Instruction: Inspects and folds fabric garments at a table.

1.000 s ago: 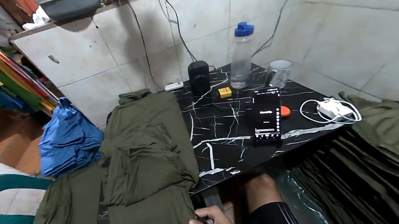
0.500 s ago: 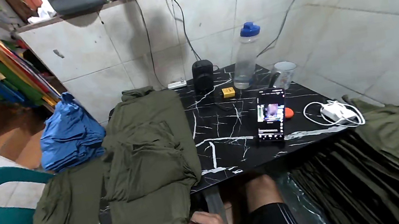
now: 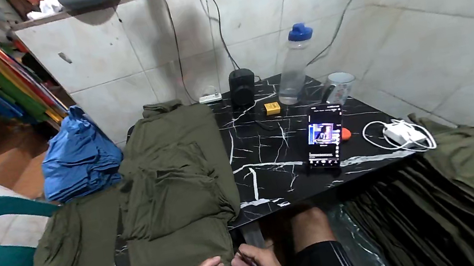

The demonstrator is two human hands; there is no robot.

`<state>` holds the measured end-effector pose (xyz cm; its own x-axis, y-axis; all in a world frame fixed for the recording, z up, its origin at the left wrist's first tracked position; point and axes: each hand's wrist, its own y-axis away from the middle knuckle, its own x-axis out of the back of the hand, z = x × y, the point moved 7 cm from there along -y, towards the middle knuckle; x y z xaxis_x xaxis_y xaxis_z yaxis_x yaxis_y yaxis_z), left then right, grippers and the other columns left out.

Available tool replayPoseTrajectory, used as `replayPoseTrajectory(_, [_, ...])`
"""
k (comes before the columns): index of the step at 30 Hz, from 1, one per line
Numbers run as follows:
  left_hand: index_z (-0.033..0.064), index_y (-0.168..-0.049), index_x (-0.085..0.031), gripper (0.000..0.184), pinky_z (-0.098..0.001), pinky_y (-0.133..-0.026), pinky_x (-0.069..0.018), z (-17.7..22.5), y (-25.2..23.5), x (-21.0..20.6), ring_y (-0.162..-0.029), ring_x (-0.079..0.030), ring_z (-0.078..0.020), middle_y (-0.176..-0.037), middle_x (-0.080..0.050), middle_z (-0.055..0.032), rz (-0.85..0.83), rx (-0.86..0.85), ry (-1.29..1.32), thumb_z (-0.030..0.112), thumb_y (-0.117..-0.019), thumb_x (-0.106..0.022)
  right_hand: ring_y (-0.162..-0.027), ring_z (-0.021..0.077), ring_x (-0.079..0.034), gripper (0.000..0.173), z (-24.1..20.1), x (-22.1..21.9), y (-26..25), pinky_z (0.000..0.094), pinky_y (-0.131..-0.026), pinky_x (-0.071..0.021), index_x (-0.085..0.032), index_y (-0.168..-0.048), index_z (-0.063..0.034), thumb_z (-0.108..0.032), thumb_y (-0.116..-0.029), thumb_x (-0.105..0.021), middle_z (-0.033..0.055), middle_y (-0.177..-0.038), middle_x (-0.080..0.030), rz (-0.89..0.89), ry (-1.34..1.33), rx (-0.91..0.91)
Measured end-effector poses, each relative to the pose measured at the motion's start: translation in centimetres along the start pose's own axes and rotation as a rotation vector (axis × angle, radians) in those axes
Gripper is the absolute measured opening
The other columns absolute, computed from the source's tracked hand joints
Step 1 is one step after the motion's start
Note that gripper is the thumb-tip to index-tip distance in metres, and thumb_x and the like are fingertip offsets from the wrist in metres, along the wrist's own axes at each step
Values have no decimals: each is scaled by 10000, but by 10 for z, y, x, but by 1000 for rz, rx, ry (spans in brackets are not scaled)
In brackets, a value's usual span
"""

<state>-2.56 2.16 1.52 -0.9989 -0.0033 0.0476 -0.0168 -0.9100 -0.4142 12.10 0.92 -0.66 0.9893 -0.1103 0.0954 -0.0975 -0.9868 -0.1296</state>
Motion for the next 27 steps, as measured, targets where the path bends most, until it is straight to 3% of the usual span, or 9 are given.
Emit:
replayPoseTrajectory(3, [-22,-1127,-728,208,-224,-807,-629,-1,-1,4,-873,-736,-34,-1062,-771,-19,-33,-35,-63,-23,-923,-694,-624,78,-605,239,-2,-2,0,253,-618,-522,-671,-952,20,-168,-1046,-557,53,-730,-655,-20,44,-8])
replayPoseTrajectory(6, [47,-1028,-792,138,-210,-786,-622,-5,-1,9,-839,-735,-36,-950,-785,2,-28,-118,-89,20,-907,-733,-673,88,-625,241,-5,-5,2,259,-662,-532,-672,-974,18,-169,-1055,-545,66,-778,-669,-63,51,-46])
replayPoseTrajectory(11, [99,-1019,-745,82,-201,-787,-618,-3,-2,10,-843,-716,-19,-967,-757,52,-52,-90,-41,76,-947,-713,-686,91,-621,248,-6,-8,2,265,-659,-530,-662,-978,5,-184,-1068,-528,56,-785,-661,-105,-13,-49])
replayPoseTrajectory(14, [115,-990,-756,69,-198,-757,-605,1,-2,6,-817,-688,-40,-922,-720,23,-119,-147,-76,91,-930,-731,-729,66,-628,248,-6,-10,1,257,-700,-528,-670,-986,3,-164,-1074,-509,40,-803,-677,-86,-53,-40])
replayPoseTrajectory(17, [132,-962,-738,25,-176,-842,-578,7,-1,0,-931,-669,-32,-1000,-696,1,-209,-229,-181,127,-940,-727,-713,33,-589,330,-6,-8,-3,216,-675,-509,-678,-909,-11,-207,-1092,-486,8,-780,-626,-30,-155,-32])
replayPoseTrajectory(21, [90,-912,-736,44,-161,-936,-532,4,5,-7,-1020,-635,-34,-1030,-660,-73,-279,-224,-238,134,-916,-738,-630,25,-570,247,0,-7,-6,198,-587,-494,-652,-843,-43,-221,-1014,-644,-12,-727,-607,24,-199,-72])
replayPoseTrajectory(24, [114,-930,-761,44,-201,-958,-547,-1,6,-8,-1041,-636,-58,-1047,-652,-73,-317,-190,-155,148,-903,-765,-661,35,-615,191,0,-4,-5,204,-621,-525,-662,-868,-17,-127,-1017,-613,12,-769,-672,50,-239,-30])
replayPoseTrajectory(27, [135,-941,-765,77,-233,-921,-567,-1,2,-3,-1022,-650,-75,-1052,-676,-31,-314,-127,-43,193,-899,-792,-642,29,-595,201,-4,-3,-3,200,-610,-511,-657,-885,-16,-129,-1032,-580,6,-749,-653,20,-193,-6])
